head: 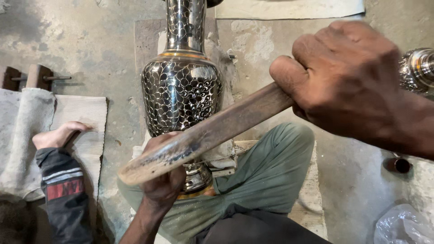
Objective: The person sits on the floor with an engraved brass vase held upright between the legs. They position a small punch against the vase surface and repeatedly strike it with a wooden mallet, moving the punch to different spots to work the decorative pattern, occasionally repositioning the vase.
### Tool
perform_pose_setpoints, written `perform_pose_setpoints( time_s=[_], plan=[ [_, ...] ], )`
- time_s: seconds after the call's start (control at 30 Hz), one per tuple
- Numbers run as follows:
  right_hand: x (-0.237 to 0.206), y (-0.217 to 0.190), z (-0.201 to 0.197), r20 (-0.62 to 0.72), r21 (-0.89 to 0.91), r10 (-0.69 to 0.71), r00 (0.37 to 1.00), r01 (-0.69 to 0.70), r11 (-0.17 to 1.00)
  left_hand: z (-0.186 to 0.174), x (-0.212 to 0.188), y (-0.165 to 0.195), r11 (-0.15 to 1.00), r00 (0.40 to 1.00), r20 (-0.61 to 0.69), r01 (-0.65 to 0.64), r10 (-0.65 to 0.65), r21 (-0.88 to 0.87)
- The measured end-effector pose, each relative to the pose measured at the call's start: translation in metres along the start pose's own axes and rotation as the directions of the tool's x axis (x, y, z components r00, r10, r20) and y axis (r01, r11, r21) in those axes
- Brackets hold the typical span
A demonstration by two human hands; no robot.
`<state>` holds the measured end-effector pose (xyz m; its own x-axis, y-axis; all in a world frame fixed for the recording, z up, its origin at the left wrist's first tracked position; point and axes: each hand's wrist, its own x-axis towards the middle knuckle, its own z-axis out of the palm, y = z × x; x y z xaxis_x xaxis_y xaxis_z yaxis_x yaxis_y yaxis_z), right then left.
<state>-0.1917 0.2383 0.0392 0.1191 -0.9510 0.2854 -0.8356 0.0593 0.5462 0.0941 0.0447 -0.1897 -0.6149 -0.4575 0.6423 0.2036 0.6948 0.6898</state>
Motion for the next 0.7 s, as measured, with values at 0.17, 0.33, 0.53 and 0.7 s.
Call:
perform_pose_setpoints(
  time_s=[0.17, 0.33, 0.53, 0.7],
  plan=[
    [0.019, -0.001, -0.003, 0.151, 0.623, 0.154, 0.976, -0.215, 0.752, -0.002, 0.021, 0.02, 1.0, 1.0, -0.027, -0.002, 0.002, 0.007],
    [0.022, 0.002, -0.038, 0.223, 0.018, 0.04, 0.974, -0.045, 0.999, -0.005, 0.047, 0.044, 0.998, 0.993, -0.1, 0.057, -0.058, -0.014],
    [0.023, 0.012, -0.051, 0.134, 0.065, 0.033, 0.99, -0.042, 0.997, 0.001, 0.067, 0.063, 0.903, 0.983, -0.107, 0.094, -0.152, -0.419],
    [0.015, 0.013, -0.045, 0.156, 0.026, 0.056, 0.986, -0.061, 0.998, 0.002, 0.068, 0.061, 0.975, 0.974, 0.016, 0.224, -0.224, 0.01]
  ],
)
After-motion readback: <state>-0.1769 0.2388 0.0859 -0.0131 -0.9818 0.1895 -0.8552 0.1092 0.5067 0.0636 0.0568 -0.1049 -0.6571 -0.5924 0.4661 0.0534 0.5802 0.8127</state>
